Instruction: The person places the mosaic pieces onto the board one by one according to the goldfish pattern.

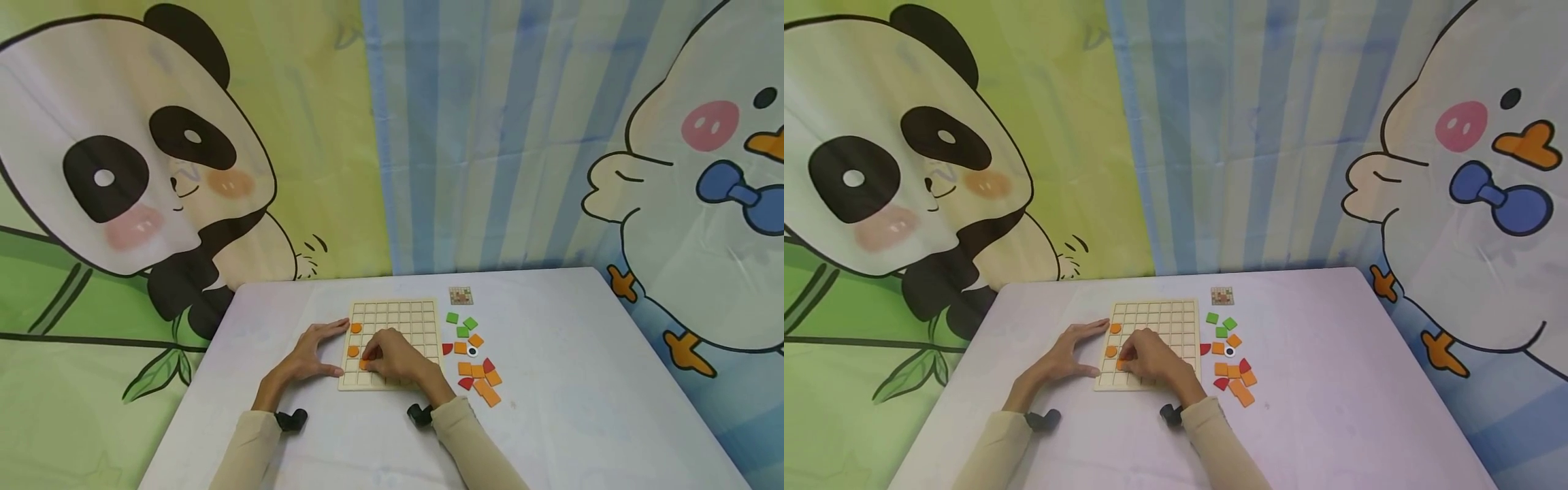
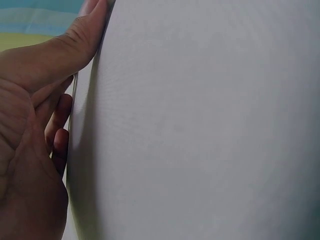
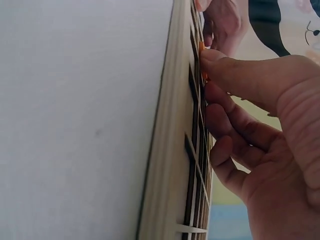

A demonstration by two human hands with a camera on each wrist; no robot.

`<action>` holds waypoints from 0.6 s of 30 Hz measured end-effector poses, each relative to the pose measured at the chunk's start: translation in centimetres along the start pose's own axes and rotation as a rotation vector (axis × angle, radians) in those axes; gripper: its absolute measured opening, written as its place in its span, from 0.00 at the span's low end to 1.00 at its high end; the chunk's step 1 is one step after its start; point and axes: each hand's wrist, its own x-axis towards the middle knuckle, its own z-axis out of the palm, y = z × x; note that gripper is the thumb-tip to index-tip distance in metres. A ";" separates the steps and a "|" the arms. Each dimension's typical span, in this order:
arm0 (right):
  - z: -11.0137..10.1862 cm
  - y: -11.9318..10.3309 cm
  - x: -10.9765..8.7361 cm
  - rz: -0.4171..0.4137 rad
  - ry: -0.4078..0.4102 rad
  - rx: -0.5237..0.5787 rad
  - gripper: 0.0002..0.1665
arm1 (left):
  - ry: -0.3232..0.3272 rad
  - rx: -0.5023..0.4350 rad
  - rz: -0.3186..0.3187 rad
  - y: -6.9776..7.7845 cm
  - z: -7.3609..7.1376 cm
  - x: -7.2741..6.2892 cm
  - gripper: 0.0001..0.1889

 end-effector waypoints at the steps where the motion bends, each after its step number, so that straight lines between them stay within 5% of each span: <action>1: 0.0 0.0 -0.1 0.000 -0.003 -0.022 0.04 | -0.003 0.003 -0.005 0.0 0.0 0.0 0.57; 7: 0.0 -0.3 -0.4 -0.031 -0.008 -0.123 0.06 | -0.014 -0.021 -0.032 0.2 0.2 0.1 0.58; 18: -0.9 -0.4 -1.6 0.025 -0.003 -0.034 0.15 | -0.023 -0.009 -0.049 -0.2 0.2 0.2 0.58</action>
